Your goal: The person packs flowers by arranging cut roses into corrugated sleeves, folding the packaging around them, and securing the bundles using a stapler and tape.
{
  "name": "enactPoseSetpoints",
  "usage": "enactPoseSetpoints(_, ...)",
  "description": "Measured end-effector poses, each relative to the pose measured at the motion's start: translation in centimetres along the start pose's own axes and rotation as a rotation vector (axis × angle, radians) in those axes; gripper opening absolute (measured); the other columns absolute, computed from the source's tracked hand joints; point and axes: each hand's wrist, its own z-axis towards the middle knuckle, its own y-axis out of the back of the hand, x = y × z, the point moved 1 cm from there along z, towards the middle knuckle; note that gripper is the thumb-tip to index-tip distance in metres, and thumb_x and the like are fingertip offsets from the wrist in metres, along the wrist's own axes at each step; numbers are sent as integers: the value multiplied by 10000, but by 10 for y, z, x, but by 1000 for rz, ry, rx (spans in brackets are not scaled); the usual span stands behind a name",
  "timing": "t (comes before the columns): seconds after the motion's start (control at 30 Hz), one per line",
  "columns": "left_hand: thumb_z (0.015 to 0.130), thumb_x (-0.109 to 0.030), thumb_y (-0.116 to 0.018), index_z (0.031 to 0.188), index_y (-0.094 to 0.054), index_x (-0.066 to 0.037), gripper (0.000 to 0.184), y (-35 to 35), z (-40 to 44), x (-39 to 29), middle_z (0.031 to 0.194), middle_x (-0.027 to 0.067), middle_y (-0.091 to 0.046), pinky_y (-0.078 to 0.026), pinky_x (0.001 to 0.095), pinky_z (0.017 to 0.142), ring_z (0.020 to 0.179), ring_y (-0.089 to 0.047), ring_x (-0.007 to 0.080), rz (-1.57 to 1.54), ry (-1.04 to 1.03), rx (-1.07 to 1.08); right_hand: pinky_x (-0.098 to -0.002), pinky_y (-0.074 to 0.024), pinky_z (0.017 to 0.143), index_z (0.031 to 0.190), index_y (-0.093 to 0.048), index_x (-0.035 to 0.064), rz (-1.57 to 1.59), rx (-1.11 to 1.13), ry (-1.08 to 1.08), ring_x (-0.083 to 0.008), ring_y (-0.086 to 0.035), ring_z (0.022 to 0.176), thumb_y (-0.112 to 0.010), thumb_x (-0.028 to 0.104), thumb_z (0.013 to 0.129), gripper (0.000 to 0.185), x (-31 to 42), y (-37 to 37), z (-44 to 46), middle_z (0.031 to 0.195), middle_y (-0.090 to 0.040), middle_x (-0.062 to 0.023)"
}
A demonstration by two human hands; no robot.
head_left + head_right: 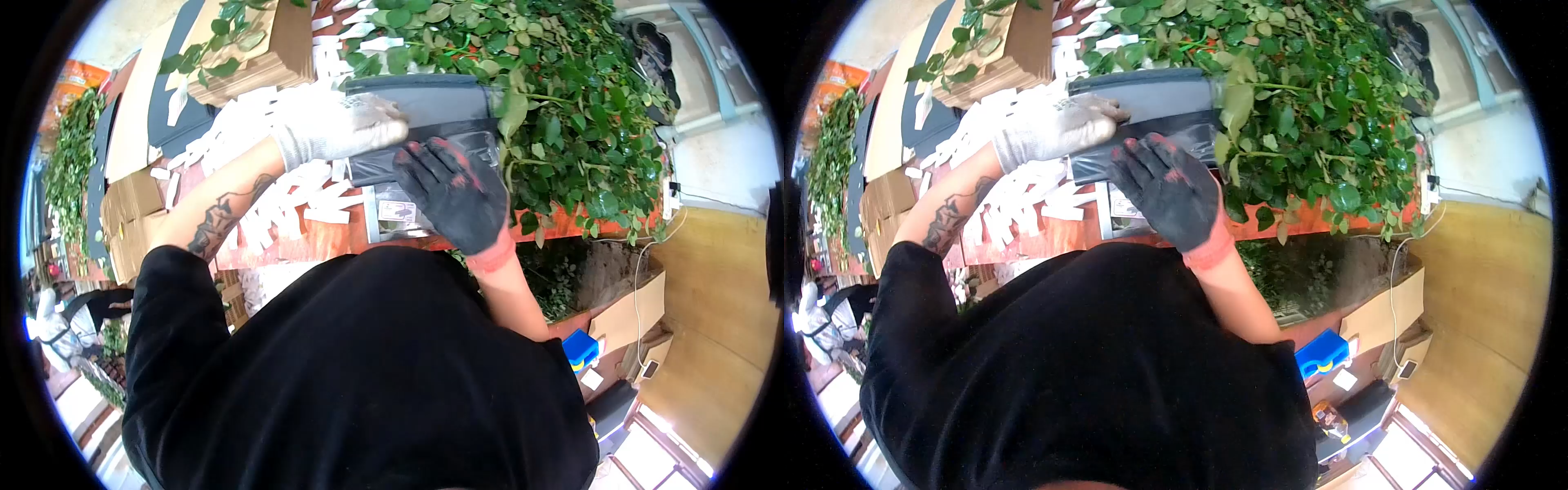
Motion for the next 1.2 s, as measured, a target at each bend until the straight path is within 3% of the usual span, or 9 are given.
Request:
enactPoseSetpoints(0.3, 769, -140, -656, 696, -562, -10, 176, -12, 21, -2, 880, 116, -621, -466, 370, 751, 841, -602, 294, 93, 138, -197, -419, -431, 980, 1111, -577, -1, -599, -439, 513, -289, -562, 1087, -514, 175, 894, 286, 69, -15, -42, 1037, -631, -146)
enactPoseSetpoints(0.43, 780, -165, -648, 716, -573, -12, 182, -14, 20, 1, 828, 119, -592, -465, 378, 729, 814, -594, 307, 63, 137, -225, -403, -400, 990, 1179, -537, 48, -2381, -117, 603, -291, -552, 1098, -648, 250, 784, 457, 40, -46, 3, 1149, -591, -136)
enactPoseSetpoints(0.5, 773, -178, -638, 742, -584, -15, 175, -12, 21, -3, 821, 127, -575, -464, 391, 725, 813, -588, 316, 131, 147, -196, -393, -341, 1044, 1190, -541, 81, -2696, 117, 519, -272, -517, 1149, -646, 326, 776, 492, 49, -25, 62, 1193, -571, -131)
enactPoseSetpoints(0.6, 766, -193, -616, 844, -652, -48, 169, -9, 20, -1, 853, 127, -599, -474, 408, 786, 861, -601, 316, 172, 38, -196, -380, -302, 1075, 1193, -541, 95, -2874, 523, 611, -229, -492, 1188, -631, 372, 777, 507, 70, 20, 92, 1224, -560, -116)
enactPoseSetpoints(0.7, 698, -218, -618, 698, -619, -59, 159, -21, 14, 3, 797, 109, -588, -491, 399, 711, 772, -602, 281, 424, -224, -605, -381, -311, 1057, 1172, -556, 102, -2860, 479, 544, -231, -508, 1166, -633, 345, 760, 485, 73, 29, 96, 1227, -570, -102)
enactPoseSetpoints(0.83, 685, -263, -639, 704, -661, -92, 173, -21, 17, 13, 789, 80, -628, -499, 396, 728, 802, -620, 277, 378, -118, -465, -427, -420, 916, 1072, -595, 101, -2805, 294, 158, -292, -528, 1099, -679, 261, 716, 399, 67, 5, 108, 1241, -556, -105)
enactPoseSetpoints(0.9, 706, -251, -646, 714, -615, -67, 187, -29, 22, 15, 814, 83, -582, -478, 392, 733, 829, -591, 279, 345, -82, -442, -420, -423, 915, 1022, -603, 81, -2897, 372, 687, -303, -533, 1088, -691, 270, 713, 372, 59, 15, 102, 1222, -558, -120)
enactPoseSetpoints(1.07, 724, -209, -653, 792, -644, -73, 152, -15, -41, 12, 840, 66, -610, -488, 357, 751, 835, -591, 259, 298, -64, -739, -426, -414, 915, 1081, -600, 86, -2859, 94, 333, -313, -552, 1054, -666, 332, 779, 396, 33, 15, 98, 1128, -594, -132)
enactPoseSetpoints(1.2, 657, -10, -582, 1020, -625, -66, 370, -16, -195, 91, 957, 134, -651, -488, 357, 821, 906, -623, 293, 565, 822, -1113, -419, -404, 918, 1094, -601, 107, -2843, -81, 239, -284, -554, 1052, -652, 360, 795, 394, 32, 24, 113, 1071, -623, -92)
